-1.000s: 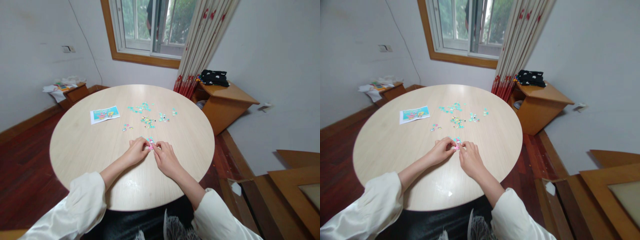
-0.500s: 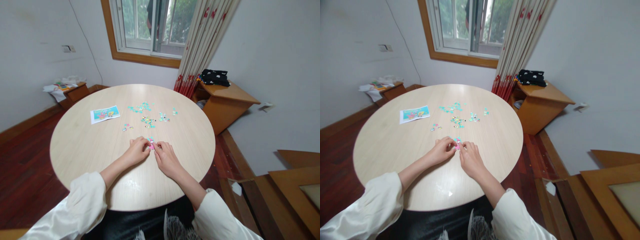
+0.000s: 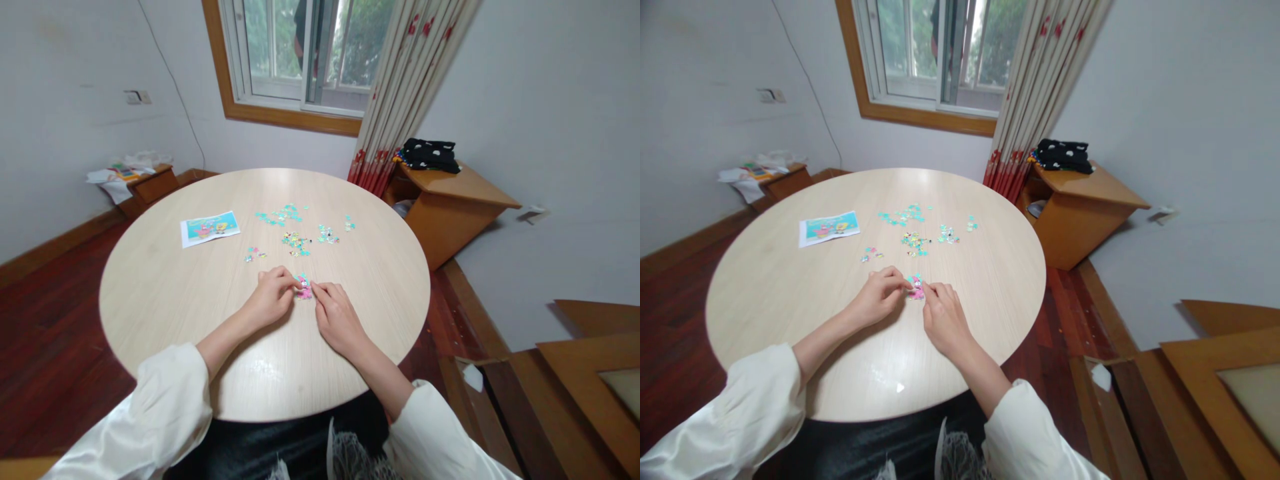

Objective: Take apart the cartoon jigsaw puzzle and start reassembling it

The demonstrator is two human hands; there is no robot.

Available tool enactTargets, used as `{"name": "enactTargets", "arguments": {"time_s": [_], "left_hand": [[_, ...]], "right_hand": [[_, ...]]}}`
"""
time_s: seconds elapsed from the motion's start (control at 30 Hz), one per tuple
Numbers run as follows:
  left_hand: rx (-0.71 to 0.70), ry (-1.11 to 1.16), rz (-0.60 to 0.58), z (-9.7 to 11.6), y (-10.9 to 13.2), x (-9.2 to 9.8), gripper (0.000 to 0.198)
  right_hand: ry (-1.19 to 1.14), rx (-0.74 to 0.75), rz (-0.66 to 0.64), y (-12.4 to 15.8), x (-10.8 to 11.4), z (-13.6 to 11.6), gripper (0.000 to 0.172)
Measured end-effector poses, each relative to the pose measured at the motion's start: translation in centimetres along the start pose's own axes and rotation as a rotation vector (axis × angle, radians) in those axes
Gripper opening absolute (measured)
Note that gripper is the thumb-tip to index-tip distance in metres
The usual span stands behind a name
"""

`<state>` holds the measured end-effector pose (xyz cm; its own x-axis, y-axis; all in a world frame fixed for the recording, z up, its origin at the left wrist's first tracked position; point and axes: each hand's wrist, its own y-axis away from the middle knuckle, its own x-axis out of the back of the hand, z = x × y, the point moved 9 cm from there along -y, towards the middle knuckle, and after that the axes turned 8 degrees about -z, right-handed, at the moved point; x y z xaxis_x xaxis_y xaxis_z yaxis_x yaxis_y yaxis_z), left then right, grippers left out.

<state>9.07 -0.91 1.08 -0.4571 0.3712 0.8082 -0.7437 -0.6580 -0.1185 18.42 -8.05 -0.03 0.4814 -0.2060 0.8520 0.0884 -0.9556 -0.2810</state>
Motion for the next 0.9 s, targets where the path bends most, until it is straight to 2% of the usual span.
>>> {"name": "enactTargets", "arguments": {"time_s": [0.2, 0.33, 0.47, 0.7, 0.8, 0.9], "left_hand": [[-0.080, -0.124, -0.126, 0.6, 0.0, -1.2, 0.033], [-0.073, -0.097, -0.066, 0.5, 0.0, -0.4, 0.031], [0.011, -0.074, 0.029, -0.5, 0.0, 0.8, 0.027], [0.019, -0.088, -0.026, -0.5, -0.1, -0.1, 0.024], [0.075, -0.077, 0.076, -1.6, -0.2, 1.2, 0.023], [0.211, -0.065, 0.262, -4.2, 0.1, 4.2, 0.022]], "right_hand": [[-0.002, -0.001, 0.002, 0.0, 0.1, -0.1, 0.043], [0.032, 0.011, -0.001, 0.0, 0.3, -0.4, 0.038], [0.077, -0.029, 0.028, 0.1, 0.6, 0.0, 0.032], [0.084, -0.020, 0.043, 0.1, 0.5, 0.1, 0.032], [0.078, -0.033, 0.057, 0.2, 0.7, 0.2, 0.031], [0.070, -0.044, 0.062, 0.2, 0.8, 0.3, 0.031]]}}
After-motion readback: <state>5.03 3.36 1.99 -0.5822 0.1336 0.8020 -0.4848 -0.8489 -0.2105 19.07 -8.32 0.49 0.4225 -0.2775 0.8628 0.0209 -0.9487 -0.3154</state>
